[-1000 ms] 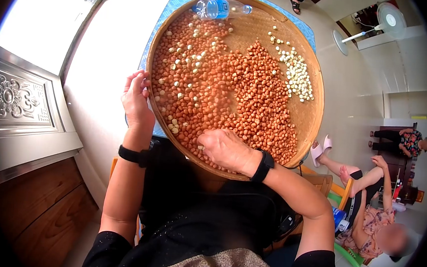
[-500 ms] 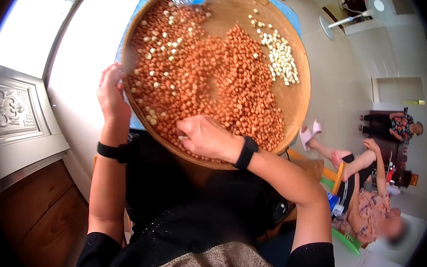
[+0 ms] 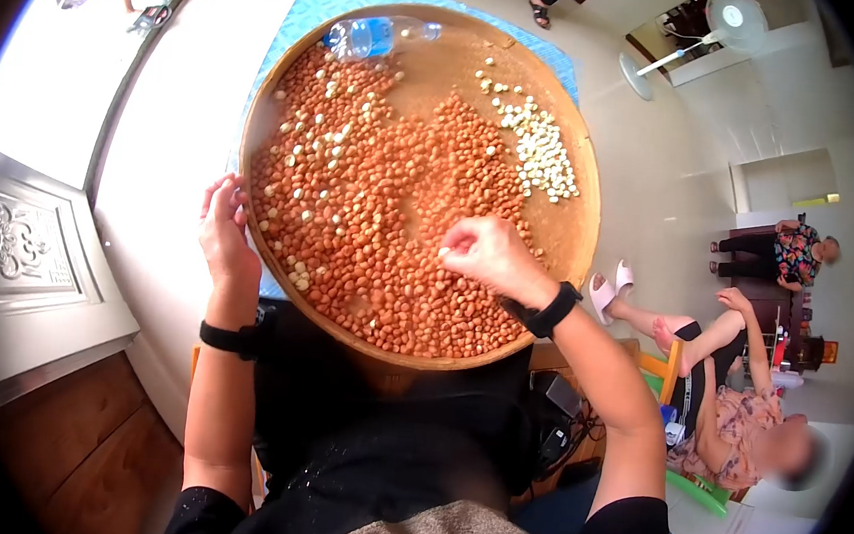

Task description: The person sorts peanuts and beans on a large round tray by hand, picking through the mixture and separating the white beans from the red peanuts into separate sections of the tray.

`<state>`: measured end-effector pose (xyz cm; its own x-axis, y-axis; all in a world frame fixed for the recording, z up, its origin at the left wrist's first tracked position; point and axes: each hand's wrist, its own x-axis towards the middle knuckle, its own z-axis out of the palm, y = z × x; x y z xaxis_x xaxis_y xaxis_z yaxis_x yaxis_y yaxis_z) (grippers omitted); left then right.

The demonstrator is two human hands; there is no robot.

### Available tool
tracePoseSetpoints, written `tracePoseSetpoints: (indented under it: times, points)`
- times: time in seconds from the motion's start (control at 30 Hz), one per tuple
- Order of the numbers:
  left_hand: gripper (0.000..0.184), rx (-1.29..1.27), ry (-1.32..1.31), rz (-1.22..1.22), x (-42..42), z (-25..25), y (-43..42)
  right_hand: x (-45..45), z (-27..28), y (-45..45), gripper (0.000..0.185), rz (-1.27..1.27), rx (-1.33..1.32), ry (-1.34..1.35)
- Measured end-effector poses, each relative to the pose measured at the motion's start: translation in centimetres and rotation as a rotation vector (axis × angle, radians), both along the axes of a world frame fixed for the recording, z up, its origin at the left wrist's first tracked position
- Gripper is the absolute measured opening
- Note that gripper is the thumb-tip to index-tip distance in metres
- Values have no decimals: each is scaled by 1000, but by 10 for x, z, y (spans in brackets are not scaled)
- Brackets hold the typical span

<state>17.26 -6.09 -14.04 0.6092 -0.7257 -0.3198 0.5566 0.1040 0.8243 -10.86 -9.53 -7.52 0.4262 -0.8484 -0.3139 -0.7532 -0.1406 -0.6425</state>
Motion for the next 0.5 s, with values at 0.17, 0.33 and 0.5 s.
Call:
tracePoseSetpoints:
  times: [0.17,0.33,0.5]
  points:
    - [12,-12,-2,-15,3,-6,-2,-69,2,-39,12,-337,-169,205]
    - [15,-7,12,2,-1,-2,-2,-76,9,-40,12,-316,-497,164]
    - [17,4,-10,-11,3,-3,-2,0,13,19,8,131,-254,-84]
